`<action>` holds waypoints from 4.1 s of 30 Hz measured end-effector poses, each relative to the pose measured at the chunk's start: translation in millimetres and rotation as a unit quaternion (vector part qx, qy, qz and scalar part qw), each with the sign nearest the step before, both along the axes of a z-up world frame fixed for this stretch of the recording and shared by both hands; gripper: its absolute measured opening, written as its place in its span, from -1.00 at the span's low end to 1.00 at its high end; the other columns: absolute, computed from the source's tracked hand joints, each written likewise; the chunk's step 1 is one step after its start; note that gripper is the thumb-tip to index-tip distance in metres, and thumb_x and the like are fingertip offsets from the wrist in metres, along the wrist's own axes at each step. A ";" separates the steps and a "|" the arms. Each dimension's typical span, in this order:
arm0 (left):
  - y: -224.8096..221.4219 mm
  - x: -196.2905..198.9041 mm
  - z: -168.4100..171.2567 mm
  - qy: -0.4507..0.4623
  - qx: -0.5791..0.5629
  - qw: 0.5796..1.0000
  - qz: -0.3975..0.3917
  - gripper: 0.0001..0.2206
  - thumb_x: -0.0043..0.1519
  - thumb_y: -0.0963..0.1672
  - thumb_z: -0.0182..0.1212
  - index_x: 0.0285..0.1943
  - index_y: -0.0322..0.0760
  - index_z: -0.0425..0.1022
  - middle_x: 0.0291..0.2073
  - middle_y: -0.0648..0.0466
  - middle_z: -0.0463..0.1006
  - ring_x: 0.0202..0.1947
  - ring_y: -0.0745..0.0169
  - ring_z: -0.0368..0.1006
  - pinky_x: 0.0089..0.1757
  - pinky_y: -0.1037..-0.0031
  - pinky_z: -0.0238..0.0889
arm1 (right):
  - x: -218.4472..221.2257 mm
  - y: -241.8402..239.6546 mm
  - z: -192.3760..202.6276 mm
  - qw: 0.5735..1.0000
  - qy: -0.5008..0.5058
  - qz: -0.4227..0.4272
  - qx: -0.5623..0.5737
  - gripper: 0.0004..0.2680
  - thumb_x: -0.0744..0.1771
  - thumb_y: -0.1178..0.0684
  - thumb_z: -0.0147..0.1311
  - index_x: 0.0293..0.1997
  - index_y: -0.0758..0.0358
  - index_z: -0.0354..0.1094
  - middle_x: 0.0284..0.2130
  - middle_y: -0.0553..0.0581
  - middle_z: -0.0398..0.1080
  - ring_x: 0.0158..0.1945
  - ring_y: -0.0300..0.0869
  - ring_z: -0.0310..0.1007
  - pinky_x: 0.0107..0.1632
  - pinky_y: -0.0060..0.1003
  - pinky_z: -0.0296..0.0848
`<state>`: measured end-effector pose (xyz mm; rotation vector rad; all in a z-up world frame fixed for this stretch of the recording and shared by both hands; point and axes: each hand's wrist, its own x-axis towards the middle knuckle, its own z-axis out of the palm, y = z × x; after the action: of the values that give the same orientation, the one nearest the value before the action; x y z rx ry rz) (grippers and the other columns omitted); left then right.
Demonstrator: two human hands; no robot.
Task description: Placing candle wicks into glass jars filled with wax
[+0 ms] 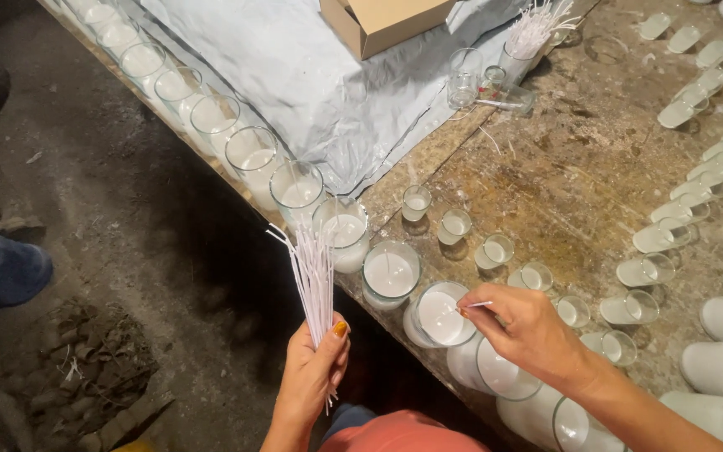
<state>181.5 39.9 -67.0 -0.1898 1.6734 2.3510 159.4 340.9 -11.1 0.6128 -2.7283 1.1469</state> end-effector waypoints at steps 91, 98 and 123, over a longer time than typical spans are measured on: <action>-8.5 -46.8 18.4 0.042 -0.094 0.990 -0.095 -0.87 0.15 -0.16 0.35 -0.27 -0.39 0.67 -0.47 -0.02 0.73 -0.42 0.33 0.57 -0.27 0.52 0.40 | -5.7 -20.7 -14.8 0.986 0.092 0.001 0.137 -0.93 0.23 0.04 0.31 -0.41 0.07 0.48 0.15 0.23 0.35 0.34 0.32 0.13 0.21 0.28 0.33; 13.5 -34.9 5.8 -0.046 0.038 0.984 -0.170 -0.83 0.24 -0.14 0.35 -0.15 -0.35 0.50 -0.63 0.03 0.38 -0.77 0.44 0.07 -0.69 0.61 -0.12 | -15.3 -21.3 -34.5 0.987 0.000 0.013 0.163 -0.91 0.17 0.04 0.41 -0.53 0.01 0.54 0.33 0.19 0.24 0.51 0.41 -0.15 0.31 0.35 0.16; 50.7 -43.1 36.7 0.170 -0.065 0.932 -0.315 -0.64 0.27 0.04 0.21 0.10 -0.22 0.54 -0.18 0.27 0.54 -0.14 0.49 0.37 -0.06 0.54 0.30 | 20.2 -42.5 19.1 0.902 -0.191 -0.217 -0.320 -0.89 0.24 0.12 0.32 -0.33 0.38 0.63 -0.55 0.13 0.64 -0.55 -0.31 0.47 -0.52 -0.43 0.41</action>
<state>138.3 90.6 -30.3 0.6721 1.6977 1.8501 179.6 298.4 8.0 -0.3213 -2.3065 2.0242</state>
